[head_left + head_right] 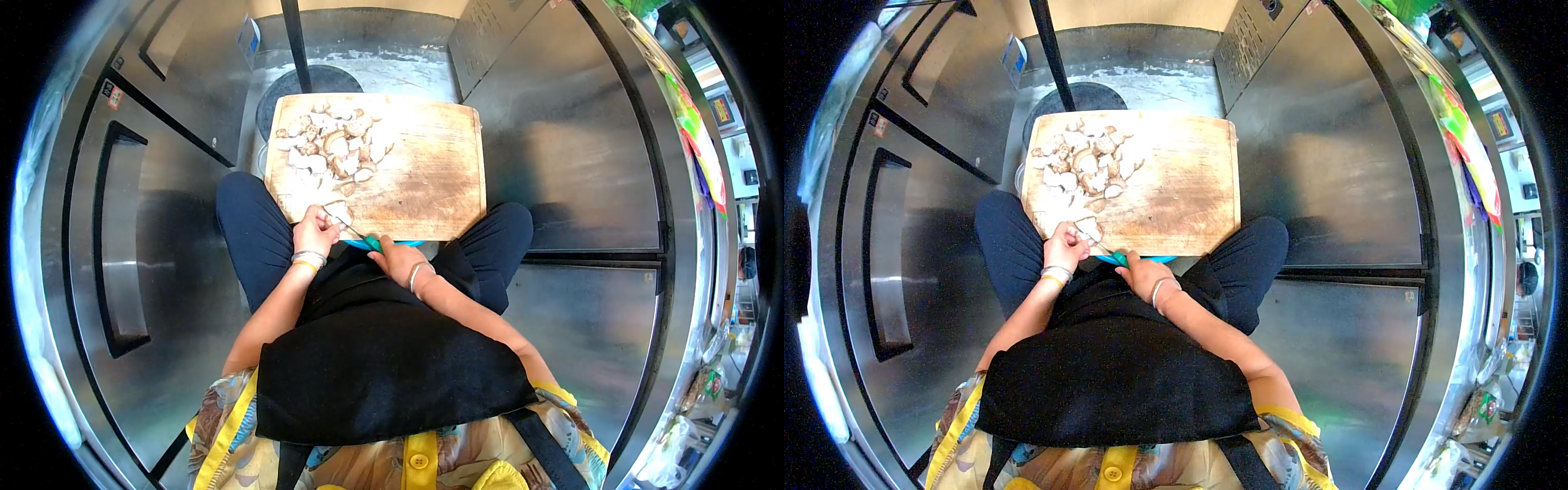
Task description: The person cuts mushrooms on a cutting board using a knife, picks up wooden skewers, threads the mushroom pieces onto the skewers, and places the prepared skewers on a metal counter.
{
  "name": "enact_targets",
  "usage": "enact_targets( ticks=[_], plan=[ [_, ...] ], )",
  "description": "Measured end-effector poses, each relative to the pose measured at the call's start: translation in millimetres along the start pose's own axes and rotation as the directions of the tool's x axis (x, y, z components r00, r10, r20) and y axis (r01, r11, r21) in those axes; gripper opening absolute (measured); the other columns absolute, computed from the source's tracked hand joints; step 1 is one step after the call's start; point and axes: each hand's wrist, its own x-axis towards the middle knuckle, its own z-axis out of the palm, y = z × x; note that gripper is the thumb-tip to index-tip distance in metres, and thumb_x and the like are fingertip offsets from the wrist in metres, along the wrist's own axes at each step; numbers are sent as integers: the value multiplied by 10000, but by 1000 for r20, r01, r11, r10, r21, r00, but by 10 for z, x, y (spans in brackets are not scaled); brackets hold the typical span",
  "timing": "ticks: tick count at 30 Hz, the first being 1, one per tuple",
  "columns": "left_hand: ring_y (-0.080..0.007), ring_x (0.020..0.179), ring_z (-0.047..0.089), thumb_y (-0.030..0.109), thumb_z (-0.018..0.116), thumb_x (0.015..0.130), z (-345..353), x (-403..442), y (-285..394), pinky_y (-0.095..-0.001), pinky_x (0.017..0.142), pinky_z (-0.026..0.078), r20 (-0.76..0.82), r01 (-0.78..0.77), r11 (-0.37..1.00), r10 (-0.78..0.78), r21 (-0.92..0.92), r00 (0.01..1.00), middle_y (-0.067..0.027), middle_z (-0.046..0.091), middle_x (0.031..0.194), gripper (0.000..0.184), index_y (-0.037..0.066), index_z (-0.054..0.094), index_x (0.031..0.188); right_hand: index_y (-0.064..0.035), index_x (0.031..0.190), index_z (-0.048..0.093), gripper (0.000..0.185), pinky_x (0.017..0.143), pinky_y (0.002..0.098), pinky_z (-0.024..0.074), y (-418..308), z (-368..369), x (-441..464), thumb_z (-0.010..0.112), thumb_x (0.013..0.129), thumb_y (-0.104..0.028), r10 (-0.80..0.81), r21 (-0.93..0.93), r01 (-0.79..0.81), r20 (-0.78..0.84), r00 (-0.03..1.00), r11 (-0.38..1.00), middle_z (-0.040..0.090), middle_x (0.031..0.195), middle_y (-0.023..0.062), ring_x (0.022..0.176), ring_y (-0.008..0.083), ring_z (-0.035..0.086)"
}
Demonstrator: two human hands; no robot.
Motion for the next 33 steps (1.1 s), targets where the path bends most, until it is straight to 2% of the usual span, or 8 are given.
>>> enact_targets(
  ticks=[7,11,14,17,19,21,26,33],
  plan=[
    [-86,483,523,-10,712,696,3,3,34,-246,441,450,-18,-38,997,39,63,999,-38,518,584,297,29,431,783,-30,1089,447,382,723,471,452,18,80,103,470,898,-361,39,-4,-39,-26,999,999,618,845,257,829,409,593],
    [-109,531,528,2,708,689,-46,124,-253,-267,476,459,-52,25,939,-46,-343,998,-56,513,663,319,31,436,853,-40,1062,465,365,712,471,455,111,104,47,465,900,-367,18,29,-16,-59,998,999,615,839,258,825,413,589],
    [-241,709,579,79,716,661,-77,-13,-16,-345,645,489,-66,-172,945,197,279,978,-112,513,808,461,90,501,1067,-28,1023,448,399,701,487,452,220,56,-104,462,897,-406,-67,85,76,-105,992,994,609,777,245,776,413,589],
    [-247,765,584,131,725,672,-40,-43,153,-349,682,493,1,-271,809,317,521,948,-118,521,907,528,136,500,1149,-35,1028,447,395,686,486,452,174,-64,-190,503,881,-397,-60,143,91,-206,977,986,602,722,234,747,413,588],
    [-319,850,569,164,705,683,-25,-5,210,-400,716,485,68,-276,787,287,552,956,-127,509,989,449,166,548,1103,-49,1071,448,380,686,466,461,120,-98,-76,573,844,-327,-37,167,77,-231,972,983,593,793,228,779,408,579],
    [-330,862,564,157,688,687,10,44,220,-404,726,482,103,-318,778,315,542,944,-132,503,978,414,158,558,1080,-64,1107,449,393,713,444,464,62,-84,134,618,800,-240,-252,63,331,-521,816,942,564,908,220,838,398,563],
    [-364,832,560,100,623,695,66,10,149,-428,726,483,162,-425,715,408,555,899,-179,455,983,317,8,541,987,-57,1036,492,369,722,454,449,-148,59,530,670,720,-125,-281,82,400,-583,762,913,502,984,199,861,423,514],
    [-355,852,566,125,651,697,-32,65,269,-420,725,476,74,-440,802,451,403,890,-159,482,1010,318,57,554,992,-38,1033,523,338,744,417,453,41,125,629,659,727,-87,-326,96,443,-544,773,891,547,945,204,884,387,533]
  ],
)
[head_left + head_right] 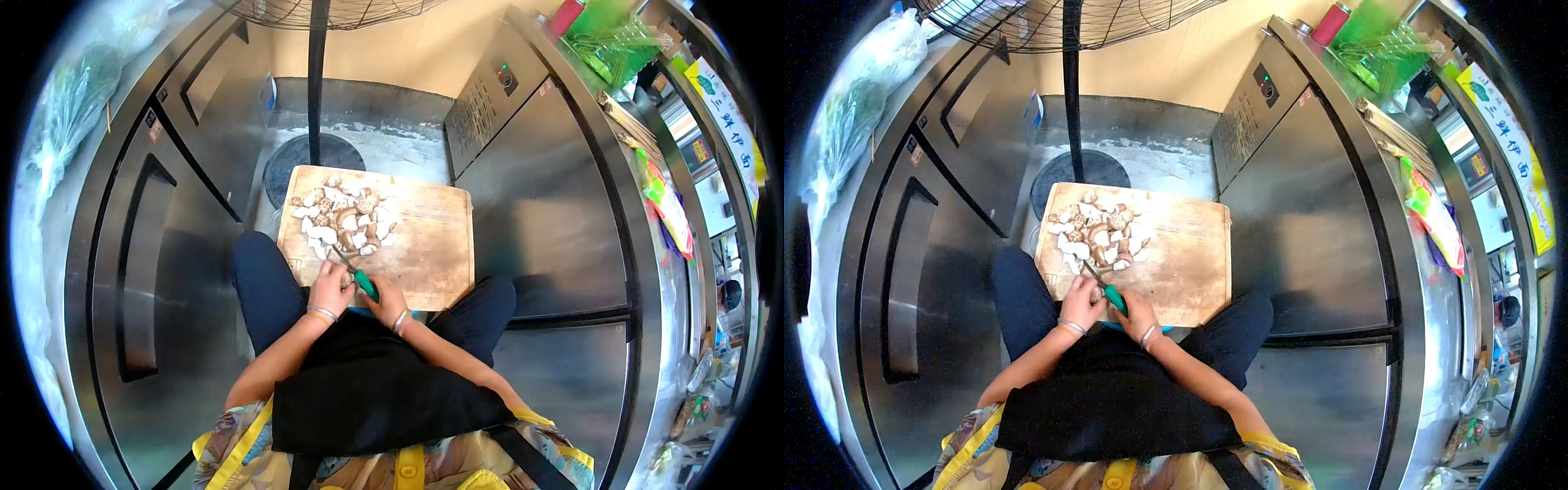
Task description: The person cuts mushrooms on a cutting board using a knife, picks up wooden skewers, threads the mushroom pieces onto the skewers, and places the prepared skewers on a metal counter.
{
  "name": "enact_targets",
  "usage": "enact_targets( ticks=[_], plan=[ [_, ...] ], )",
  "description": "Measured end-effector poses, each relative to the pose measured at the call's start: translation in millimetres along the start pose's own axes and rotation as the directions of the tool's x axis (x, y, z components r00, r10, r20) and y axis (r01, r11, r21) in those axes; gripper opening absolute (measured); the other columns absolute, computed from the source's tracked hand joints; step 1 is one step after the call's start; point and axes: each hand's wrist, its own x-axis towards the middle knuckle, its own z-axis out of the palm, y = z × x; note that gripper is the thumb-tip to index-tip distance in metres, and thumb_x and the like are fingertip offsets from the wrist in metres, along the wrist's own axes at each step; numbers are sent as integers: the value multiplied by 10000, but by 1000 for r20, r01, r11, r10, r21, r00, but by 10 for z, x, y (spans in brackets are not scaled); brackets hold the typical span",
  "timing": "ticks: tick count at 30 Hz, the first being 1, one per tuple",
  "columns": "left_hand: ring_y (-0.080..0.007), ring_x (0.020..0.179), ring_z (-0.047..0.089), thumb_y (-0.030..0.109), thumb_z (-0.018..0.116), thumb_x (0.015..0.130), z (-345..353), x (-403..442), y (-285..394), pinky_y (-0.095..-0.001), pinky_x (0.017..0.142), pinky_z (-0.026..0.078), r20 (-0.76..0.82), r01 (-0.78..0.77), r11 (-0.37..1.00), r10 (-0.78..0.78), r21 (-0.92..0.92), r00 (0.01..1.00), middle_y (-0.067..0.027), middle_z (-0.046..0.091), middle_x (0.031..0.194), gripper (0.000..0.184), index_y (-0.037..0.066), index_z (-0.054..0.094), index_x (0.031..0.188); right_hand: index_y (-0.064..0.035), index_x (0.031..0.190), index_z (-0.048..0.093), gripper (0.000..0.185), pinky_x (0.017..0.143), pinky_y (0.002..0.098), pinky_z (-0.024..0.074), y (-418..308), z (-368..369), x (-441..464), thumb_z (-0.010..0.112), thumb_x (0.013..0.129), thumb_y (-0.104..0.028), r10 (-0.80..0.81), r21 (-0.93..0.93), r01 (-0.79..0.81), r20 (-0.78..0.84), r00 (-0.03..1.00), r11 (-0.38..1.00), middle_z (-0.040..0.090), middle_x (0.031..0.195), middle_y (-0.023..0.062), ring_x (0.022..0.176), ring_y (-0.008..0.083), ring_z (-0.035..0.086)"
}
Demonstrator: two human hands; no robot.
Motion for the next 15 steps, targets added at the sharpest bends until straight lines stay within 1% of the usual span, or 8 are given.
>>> enact_targets(
  ticks=[2,4,5,8,9,11,13,15],
  plan=[
    [-345,820,565,109,641,713,-228,191,111,-399,701,477,-82,-64,993,56,-102,995,-142,504,964,313,117,562,1016,-34,1025,536,325,721,383,462,-100,-119,36,674,743,-119,18,28,-16,-53,998,999,579,897,189,833,349,568],
    [-338,830,560,110,647,711,-440,438,127,-386,705,476,-165,-67,997,58,-49,985,-148,504,950,326,124,565,1027,-30,1012,534,330,666,360,471,-105,-178,89,694,753,-157,243,136,-222,-158,957,965,589,823,164,743,285,597],
    [-337,841,558,109,651,711,-491,568,88,-387,712,474,-189,-62,997,53,-42,981,-150,505,943,322,121,569,1022,-25,1015,528,352,624,344,477,-33,-214,201,707,753,-177,287,59,-281,-147,947,958,596,794,141,689,224,597],
    [-336,872,555,149,662,716,-491,961,-74,-390,740,472,-147,-23,1000,23,-2,989,-157,512,957,336,120,574,1038,-30,971,507,313,603,338,478,-143,-370,677,689,749,-155,223,100,-200,-348,911,975,598,738,161,685,283,607],
    [-335,893,556,189,670,721,-456,1055,-128,-393,762,471,-81,11,999,-7,43,997,-161,519,977,358,122,577,1060,-30,971,507,313,603,338,478,-143,-381,830,689,749,-155,218,97,-196,-351,911,976,598,738,161,685,283,607],
    [-337,914,558,245,669,726,-397,1201,-189,-397,786,468,-5,66,996,-66,57,998,-168,522,1016,388,129,576,1084,-15,995,525,337,660,347,489,-145,-390,1082,696,741,-159,385,401,-314,-111,916,861,628,778,151,737,282,623],
    [-340,969,562,371,647,740,-393,1287,-192,-404,839,457,115,171,979,-184,113,976,-183,521,1110,472,152,565,1150,-24,978,545,308,678,335,489,-244,-426,1116,698,746,-159,318,256,-278,-127,940,926,629,779,120,724,233,614],
    [-344,967,565,373,640,747,-393,1324,-223,-406,836,458,50,162,984,-166,77,985,-187,522,1110,458,145,573,1138,-40,978,566,270,717,309,486,-284,-435,1143,687,762,-148,237,63,-230,-138,962,971,643,807,80,735,177,608]
  ],
)
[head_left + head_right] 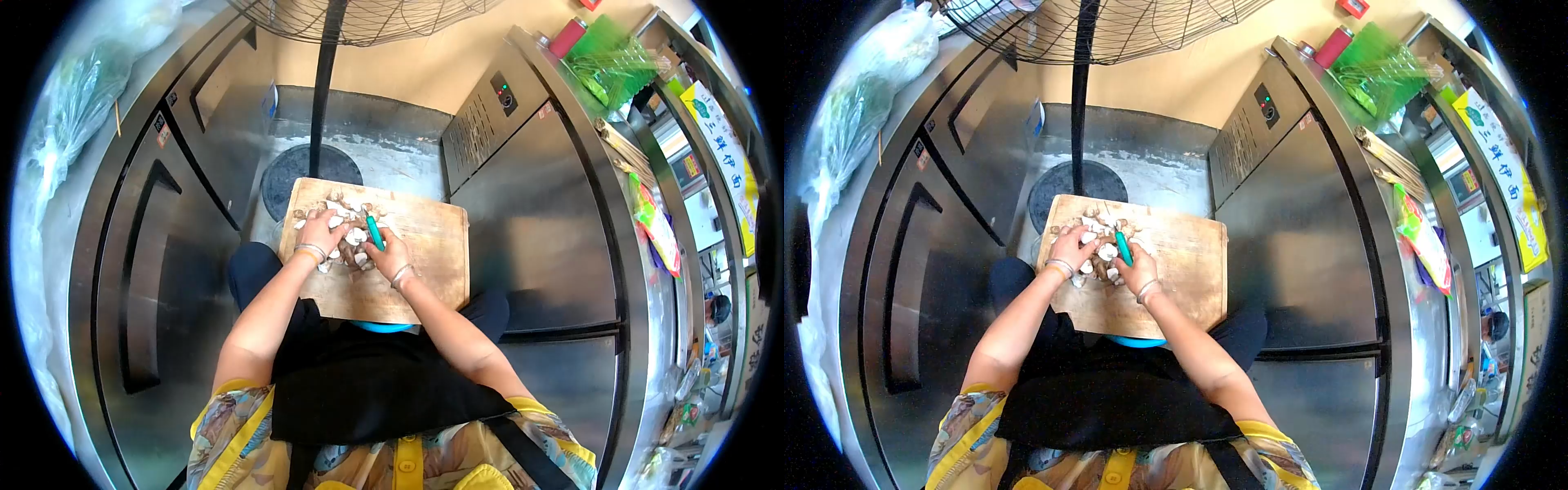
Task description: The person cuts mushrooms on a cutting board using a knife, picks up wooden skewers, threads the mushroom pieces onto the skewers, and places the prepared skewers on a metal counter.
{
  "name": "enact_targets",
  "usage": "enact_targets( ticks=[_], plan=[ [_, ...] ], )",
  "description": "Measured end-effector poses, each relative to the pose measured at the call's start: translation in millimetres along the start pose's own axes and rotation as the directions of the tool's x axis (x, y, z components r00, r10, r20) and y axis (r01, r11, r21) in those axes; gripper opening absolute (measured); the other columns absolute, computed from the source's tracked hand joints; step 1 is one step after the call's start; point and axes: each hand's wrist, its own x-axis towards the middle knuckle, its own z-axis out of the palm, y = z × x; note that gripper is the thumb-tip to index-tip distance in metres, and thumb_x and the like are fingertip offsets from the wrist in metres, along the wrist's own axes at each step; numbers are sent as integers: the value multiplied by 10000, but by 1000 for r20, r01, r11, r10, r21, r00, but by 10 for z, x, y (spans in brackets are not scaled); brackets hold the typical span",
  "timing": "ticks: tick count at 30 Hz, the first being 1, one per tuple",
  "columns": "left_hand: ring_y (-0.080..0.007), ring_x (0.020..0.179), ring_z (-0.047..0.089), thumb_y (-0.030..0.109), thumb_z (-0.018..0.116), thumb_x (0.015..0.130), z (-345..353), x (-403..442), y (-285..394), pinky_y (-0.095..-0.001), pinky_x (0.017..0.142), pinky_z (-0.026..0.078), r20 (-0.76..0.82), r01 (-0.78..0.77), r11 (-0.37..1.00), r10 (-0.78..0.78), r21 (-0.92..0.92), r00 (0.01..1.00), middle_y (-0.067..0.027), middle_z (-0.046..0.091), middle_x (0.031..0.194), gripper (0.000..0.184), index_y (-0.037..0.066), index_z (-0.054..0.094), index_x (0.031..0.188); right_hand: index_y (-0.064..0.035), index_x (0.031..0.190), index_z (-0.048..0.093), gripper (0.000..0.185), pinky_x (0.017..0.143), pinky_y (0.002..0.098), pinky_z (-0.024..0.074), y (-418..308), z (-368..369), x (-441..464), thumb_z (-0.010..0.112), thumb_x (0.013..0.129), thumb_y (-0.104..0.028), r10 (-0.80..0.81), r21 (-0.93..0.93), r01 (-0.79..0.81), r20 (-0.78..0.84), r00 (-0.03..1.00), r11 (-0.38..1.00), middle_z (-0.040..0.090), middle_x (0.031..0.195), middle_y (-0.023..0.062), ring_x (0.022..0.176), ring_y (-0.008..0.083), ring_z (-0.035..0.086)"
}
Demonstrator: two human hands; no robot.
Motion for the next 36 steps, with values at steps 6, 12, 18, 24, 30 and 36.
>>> enact_targets(
  ticks=[6,12,18,24,30,36],
  plan=[
    [-253,747,586,87,609,759,-3,-73,-142,-340,675,477,-279,-179,961,116,-212,953,-111,573,818,187,77,620,945,-51,902,555,159,473,243,427,129,109,-58,647,793,-121,142,270,-130,-27,989,954,580,661,29,527,96,529],
    [-198,628,551,36,589,759,-79,-289,-255,-286,574,453,-358,-145,950,39,-276,933,-79,552,806,154,67,633,904,-42,940,524,171,400,224,362,355,98,-254,620,824,-124,158,386,-144,-4,987,911,524,615,-2,449,64,459],
    [-252,823,591,30,578,769,-74,-69,-94,-336,699,465,-453,-335,941,277,-51,847,-103,568,912,194,52,617,957,-40,983,528,200,472,235,450,465,-224,-516,609,829,-139,321,415,-303,29,947,858,566,666,21,515,81,529],
    [-249,931,558,-43,478,810,-66,-88,-742,-336,838,457,-481,-245,958,145,-150,864,-136,520,1035,210,-1,598,977,-67,1185,460,463,628,330,494,770,-297,-1213,620,815,-295,252,82,-254,34,967,964,592,845,104,698,191,584],
    [-293,825,576,151,649,814,-133,-337,-361,-372,776,480,-578,-257,921,44,-292,815,-152,605,897,192,-5,623,923,-79,1064,394,228,482,226,458,-373,-2063,-1430,446,940,-263,367,472,-225,-235,900,852,640,834,54,521,77,558],
    [-260,846,582,146,628,836,-177,-366,-351,-346,776,486,-575,-278,893,27,-353,818,-147,609,904,189,-11,618,941,-74,1108,408,261,452,211,427,-1277,-3860,-1827,482,919,-237,146,148,-51,-763,629,988,621,799,58,476,77,499]
  ],
)
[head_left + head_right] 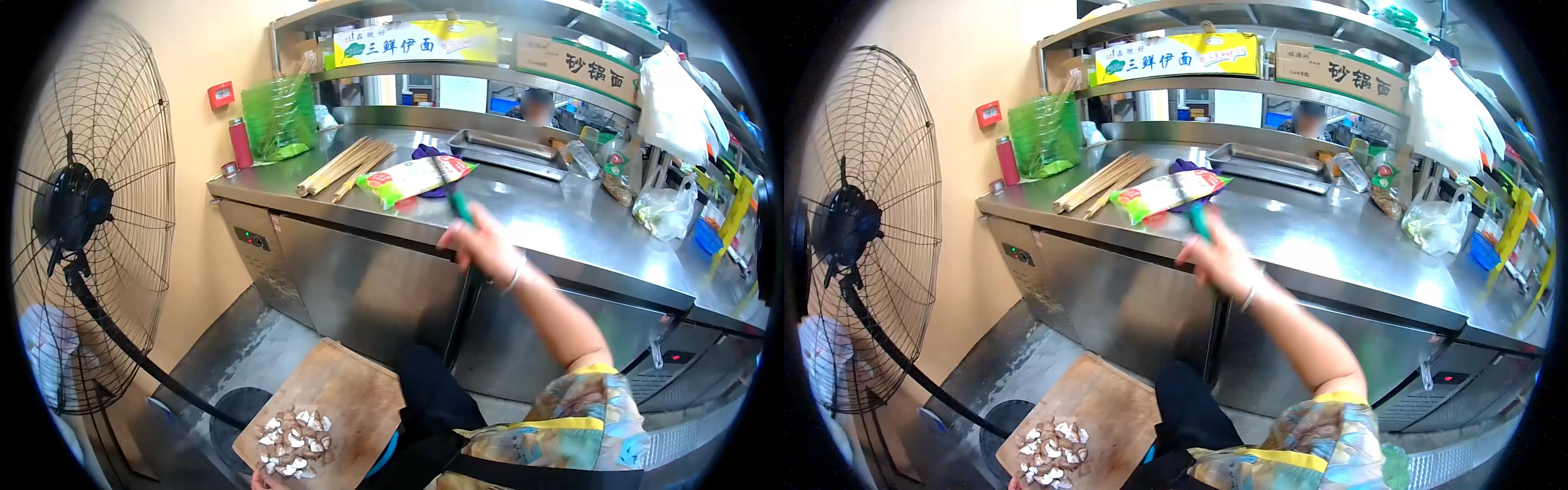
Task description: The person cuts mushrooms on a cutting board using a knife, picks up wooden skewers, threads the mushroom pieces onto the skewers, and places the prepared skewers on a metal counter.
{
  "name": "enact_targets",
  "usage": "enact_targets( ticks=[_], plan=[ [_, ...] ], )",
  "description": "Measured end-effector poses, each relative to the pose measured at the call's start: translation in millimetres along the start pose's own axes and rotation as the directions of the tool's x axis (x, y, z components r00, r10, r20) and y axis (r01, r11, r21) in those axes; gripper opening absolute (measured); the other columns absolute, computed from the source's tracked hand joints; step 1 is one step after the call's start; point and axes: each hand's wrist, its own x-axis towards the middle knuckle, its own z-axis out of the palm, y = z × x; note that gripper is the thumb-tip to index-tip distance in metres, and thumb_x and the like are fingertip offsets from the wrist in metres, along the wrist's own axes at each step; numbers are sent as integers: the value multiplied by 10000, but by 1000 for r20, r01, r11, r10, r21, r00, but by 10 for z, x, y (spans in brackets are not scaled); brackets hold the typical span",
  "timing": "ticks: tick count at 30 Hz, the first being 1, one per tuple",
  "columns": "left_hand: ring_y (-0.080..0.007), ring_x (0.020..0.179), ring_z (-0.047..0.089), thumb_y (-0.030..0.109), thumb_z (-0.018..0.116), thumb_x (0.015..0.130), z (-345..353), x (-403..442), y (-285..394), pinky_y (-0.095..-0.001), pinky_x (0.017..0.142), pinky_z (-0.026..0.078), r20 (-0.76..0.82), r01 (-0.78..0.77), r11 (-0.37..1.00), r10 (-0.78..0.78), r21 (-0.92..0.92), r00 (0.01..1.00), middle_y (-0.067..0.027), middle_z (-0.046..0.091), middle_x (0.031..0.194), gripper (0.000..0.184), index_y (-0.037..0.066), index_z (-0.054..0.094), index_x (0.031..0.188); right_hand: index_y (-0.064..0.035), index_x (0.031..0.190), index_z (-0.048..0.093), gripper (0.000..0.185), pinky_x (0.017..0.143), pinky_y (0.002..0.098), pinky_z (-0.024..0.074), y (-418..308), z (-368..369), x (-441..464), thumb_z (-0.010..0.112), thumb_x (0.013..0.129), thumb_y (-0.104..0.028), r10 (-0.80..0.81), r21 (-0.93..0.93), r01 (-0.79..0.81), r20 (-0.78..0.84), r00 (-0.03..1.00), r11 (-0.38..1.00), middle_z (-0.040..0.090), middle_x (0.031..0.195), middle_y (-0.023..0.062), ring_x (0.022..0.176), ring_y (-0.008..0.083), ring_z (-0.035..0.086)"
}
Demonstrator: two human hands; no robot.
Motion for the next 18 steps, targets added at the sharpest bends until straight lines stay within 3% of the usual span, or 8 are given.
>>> enact_targets(
  ticks=[3,4,6,7,9,13,16,18],
  plan=[
    [-243,868,584,130,609,851,-24,-7,-49,-335,792,484,10,39,995,-39,-90,999,-145,616,930,204,-24,601,985,-36,1109,464,338,425,259,421,23,-727,507,588,851,-216,-31,-344,-46,-215,976,938,556,681,48,474,92,499],
    [-245,870,585,120,603,853,-31,-3,-43,-334,794,483,37,73,984,-68,-160,997,-150,617,944,204,-30,598,990,-16,1104,459,369,498,303,466,-20,-850,567,597,833,-225,-73,-442,-66,-289,954,894,560,698,95,530,166,549],
    [-233,862,584,120,586,863,-68,27,49,-322,783,481,61,145,946,-134,-291,989,-153,624,957,195,-38,601,977,-26,1160,442,465,819,413,454,208,-1189,721,605,783,-245,-345,-890,-6,-183,921,456,548,1030,225,934,355,565],
    [-233,862,584,120,586,863,-123,54,236,-322,783,481,43,143,947,-136,-288,990,-153,624,957,195,-38,601,977,-36,1144,479,433,858,424,434,143,-1203,679,602,788,-249,-211,-906,-92,-194,958,413,503,1137,210,1007,356,534],
    [-217,829,584,141,561,881,-297,75,617,-306,756,478,60,110,973,-100,-202,993,-141,626,943,205,-42,607,963,-43,1104,531,382,868,410,432,97,-1182,651,607,786,-240,-196,-965,-46,-99,976,257,489,1159,189,996,360,533],
    [-176,692,585,174,528,901,-661,145,416,-289,677,483,141,156,987,-148,-49,979,-91,642,826,215,-4,624,973,-32,1026,581,304,843,381,438,-137,-720,677,609,786,-216,-329,-816,291,132,935,499,557,1053,181,968,332,544],
    [-176,705,609,178,528,894,-827,139,306,-299,685,488,138,116,993,-120,35,983,-87,657,811,197,20,637,938,-27,959,594,246,813,389,444,-104,-224,973,584,801,-215,-521,-691,563,307,796,453,596,953,162,928,328,562],
    [-208,777,631,192,554,871,-905,108,200,-320,723,487,198,42,991,-67,130,978,-117,665,858,202,18,643,920,-27,989,586,249,778,379,460,-210,201,1137,555,830,-216,-460,-675,557,345,818,484,580,965,168,889,324,574]
  ],
)
